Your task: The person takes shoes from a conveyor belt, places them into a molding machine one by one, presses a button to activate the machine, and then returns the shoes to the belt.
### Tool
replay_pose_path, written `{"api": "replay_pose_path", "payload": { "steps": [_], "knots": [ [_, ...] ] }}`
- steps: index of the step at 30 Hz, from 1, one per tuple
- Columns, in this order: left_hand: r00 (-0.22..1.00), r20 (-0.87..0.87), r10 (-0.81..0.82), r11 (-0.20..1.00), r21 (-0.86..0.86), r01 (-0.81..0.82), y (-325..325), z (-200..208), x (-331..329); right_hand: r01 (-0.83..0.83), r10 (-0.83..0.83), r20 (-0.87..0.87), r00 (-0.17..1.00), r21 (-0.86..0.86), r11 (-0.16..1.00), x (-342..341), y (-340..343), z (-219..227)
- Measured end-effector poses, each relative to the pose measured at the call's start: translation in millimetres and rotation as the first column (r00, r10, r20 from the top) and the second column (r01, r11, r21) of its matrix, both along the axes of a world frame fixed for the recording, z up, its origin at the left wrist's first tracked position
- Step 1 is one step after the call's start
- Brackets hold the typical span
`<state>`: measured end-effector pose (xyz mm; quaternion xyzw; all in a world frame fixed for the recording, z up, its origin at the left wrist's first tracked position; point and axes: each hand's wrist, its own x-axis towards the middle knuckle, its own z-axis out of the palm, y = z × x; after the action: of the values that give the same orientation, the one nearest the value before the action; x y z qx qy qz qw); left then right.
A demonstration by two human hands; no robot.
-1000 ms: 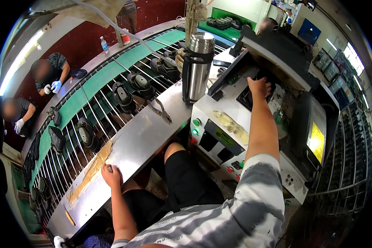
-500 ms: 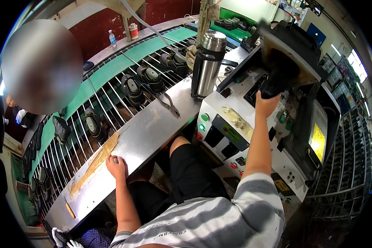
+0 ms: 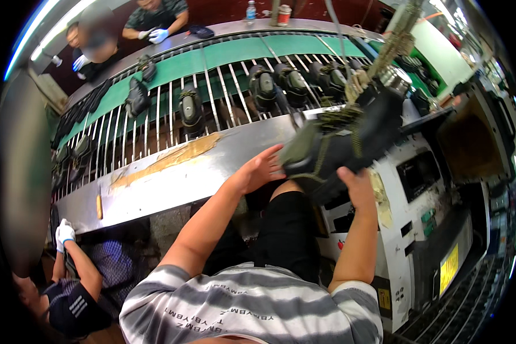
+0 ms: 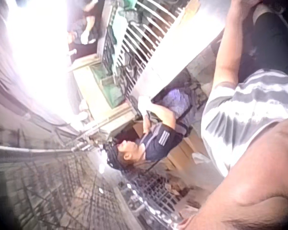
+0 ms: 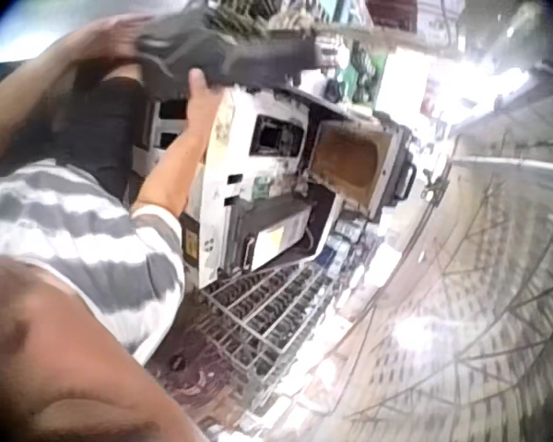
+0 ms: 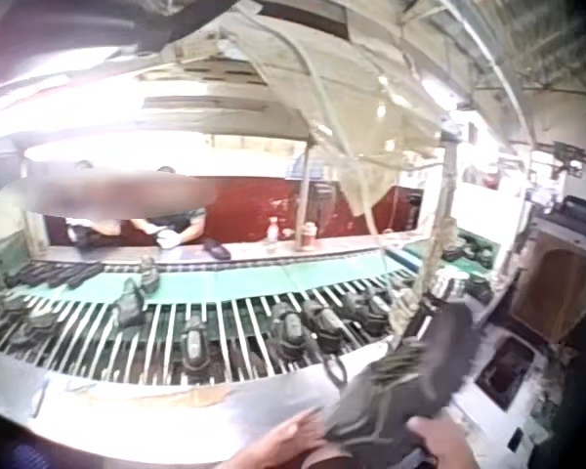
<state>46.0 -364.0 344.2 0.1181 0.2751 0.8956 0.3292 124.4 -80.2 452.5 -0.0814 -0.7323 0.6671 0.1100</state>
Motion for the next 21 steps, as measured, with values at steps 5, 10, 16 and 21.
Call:
{"api": "replay_pose_path", "payload": {
  "steps": [5, 10, 16, 21],
  "knots": [
    [0.954, 0.263, 0.144, 0.959, 0.202, -0.201, -45, 2, -7, -0.51, 0.524, 0.218, 0.823, -0.12, 0.852, -22, -79, 15],
    [0.816, 0.242, 0.525, 0.841, -0.298, -0.452, -118, -60, -72, -0.393, 0.458, 0.179, 0.871, -0.308, 0.867, -37, -104, -104],
    [0.815, -0.058, 0.577, 0.66, -0.554, -0.507, -154, -46, -241, -0.339, 0.42, 0.317, 0.85, -0.282, 0.898, -32, -135, -167],
    [0.783, -0.264, 0.564, 0.253, -0.847, -0.468, -139, -29, -337, -0.282, 0.347, 0.311, 0.885, -0.235, 0.93, -42, -132, -180]
  ]
}}
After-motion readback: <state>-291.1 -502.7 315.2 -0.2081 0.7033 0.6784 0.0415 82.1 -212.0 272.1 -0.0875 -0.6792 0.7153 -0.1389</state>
